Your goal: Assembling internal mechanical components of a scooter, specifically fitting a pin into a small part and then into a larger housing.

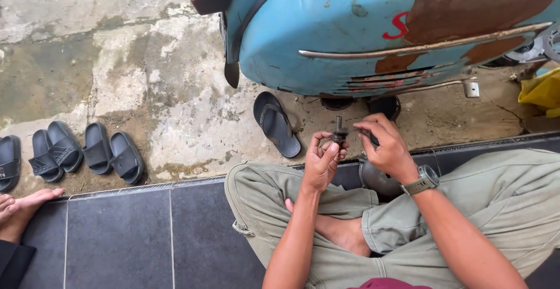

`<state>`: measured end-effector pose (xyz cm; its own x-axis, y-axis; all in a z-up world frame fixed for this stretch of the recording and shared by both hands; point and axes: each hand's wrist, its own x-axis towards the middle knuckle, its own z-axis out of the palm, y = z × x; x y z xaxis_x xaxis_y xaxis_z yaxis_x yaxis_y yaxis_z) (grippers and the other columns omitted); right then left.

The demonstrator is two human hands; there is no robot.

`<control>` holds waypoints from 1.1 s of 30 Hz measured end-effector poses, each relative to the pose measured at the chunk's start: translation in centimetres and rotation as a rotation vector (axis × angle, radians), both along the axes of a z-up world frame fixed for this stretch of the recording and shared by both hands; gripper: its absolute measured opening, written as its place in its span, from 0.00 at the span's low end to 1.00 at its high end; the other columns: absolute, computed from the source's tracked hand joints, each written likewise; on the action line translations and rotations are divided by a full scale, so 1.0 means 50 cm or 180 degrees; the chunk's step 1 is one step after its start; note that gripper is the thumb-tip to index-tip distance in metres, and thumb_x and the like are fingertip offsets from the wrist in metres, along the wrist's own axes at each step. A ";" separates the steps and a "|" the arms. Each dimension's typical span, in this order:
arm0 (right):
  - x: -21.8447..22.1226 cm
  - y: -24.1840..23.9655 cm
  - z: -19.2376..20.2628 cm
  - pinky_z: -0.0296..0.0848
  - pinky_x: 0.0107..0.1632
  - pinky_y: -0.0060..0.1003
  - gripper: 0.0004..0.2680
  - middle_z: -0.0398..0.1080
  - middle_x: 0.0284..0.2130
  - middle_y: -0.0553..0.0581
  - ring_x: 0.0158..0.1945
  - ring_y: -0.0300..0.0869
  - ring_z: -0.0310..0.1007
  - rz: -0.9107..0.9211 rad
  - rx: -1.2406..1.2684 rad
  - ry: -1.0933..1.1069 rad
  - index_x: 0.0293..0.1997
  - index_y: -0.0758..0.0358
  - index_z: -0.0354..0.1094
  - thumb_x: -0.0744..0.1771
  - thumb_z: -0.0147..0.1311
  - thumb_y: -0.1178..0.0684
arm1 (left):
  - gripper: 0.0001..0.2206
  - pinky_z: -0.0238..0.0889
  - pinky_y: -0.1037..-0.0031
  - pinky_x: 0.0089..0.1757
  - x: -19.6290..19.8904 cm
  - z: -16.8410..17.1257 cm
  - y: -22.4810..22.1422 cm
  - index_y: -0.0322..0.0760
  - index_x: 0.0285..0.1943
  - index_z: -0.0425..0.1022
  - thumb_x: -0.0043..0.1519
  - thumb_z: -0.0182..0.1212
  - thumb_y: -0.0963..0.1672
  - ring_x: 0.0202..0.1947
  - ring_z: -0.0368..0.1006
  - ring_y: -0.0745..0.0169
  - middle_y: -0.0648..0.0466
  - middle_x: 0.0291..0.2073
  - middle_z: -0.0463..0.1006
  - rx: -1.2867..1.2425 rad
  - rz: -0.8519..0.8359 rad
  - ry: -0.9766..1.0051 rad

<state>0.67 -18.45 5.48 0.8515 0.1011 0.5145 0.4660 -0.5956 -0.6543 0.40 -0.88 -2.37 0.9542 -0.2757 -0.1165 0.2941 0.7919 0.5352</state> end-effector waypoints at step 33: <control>0.007 -0.042 0.008 0.69 0.52 0.35 0.04 0.74 0.42 0.50 0.42 0.44 0.76 -0.0206 -0.0695 -0.0316 0.46 0.53 0.76 0.69 0.56 0.55 | 0.17 0.78 0.74 0.43 0.001 -0.005 0.015 0.32 0.65 0.59 0.68 0.55 0.39 0.39 0.81 0.55 0.31 0.42 0.78 0.0142 -0.0416 -0.0445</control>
